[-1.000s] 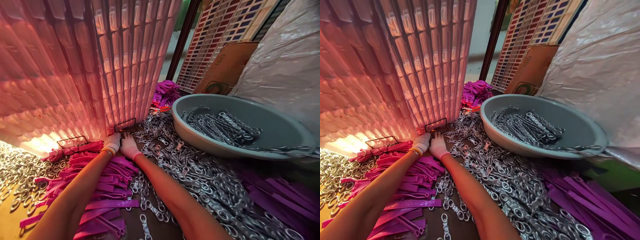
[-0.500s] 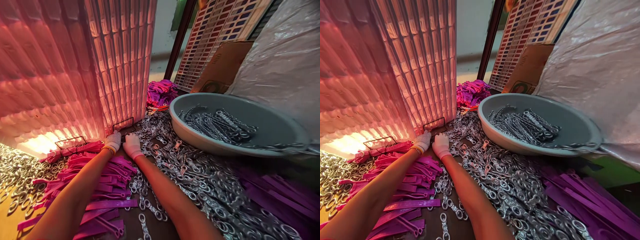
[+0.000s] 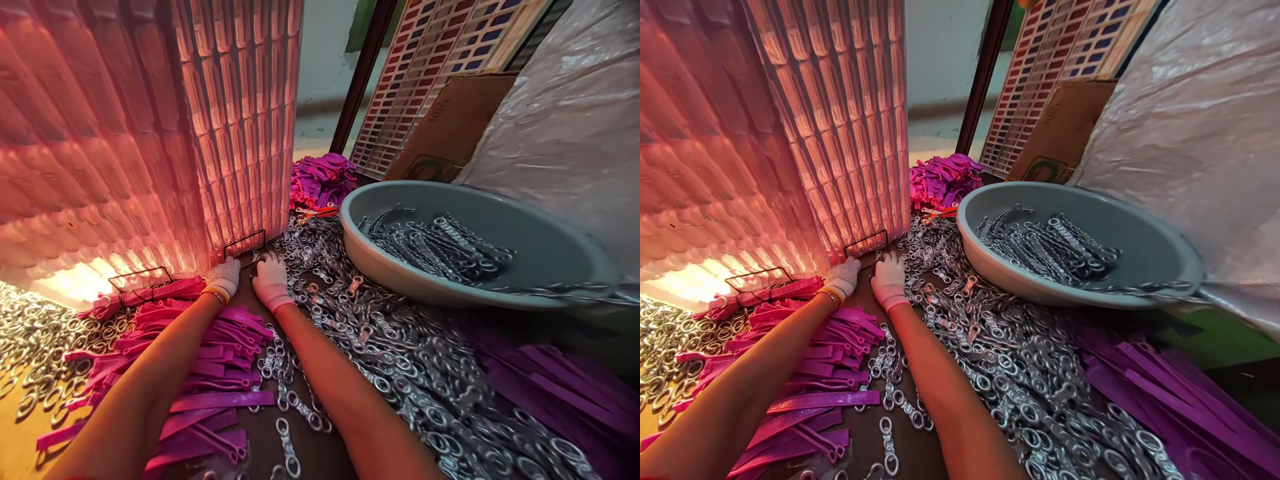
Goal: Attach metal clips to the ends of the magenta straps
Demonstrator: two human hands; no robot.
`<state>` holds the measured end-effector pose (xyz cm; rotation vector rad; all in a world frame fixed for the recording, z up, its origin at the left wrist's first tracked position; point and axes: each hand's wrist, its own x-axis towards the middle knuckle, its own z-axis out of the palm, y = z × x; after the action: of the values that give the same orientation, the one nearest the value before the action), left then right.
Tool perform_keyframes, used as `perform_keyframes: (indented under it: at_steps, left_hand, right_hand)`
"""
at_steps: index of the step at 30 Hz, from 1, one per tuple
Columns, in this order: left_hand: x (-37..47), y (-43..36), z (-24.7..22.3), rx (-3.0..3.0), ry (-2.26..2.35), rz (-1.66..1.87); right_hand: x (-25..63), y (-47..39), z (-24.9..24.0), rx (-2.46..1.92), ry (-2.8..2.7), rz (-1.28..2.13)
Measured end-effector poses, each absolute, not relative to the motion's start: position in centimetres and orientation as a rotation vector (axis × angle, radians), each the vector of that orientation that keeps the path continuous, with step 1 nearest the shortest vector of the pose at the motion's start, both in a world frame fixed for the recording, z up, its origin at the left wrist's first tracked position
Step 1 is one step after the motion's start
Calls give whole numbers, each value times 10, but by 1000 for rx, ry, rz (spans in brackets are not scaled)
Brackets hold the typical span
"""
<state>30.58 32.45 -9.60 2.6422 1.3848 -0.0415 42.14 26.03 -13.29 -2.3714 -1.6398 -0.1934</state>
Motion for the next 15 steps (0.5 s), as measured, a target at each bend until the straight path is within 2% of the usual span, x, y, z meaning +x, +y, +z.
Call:
perform_keyframes:
  at_steps: [10, 15]
  left_hand:
    - [310, 310, -67, 2593, 1377, 58]
    - [242, 241, -34, 2494, 1146, 172]
  right_hand:
    - [414, 267, -140, -2244, -1896, -127]
    - [415, 269, -127, -2255, -1995, -10]
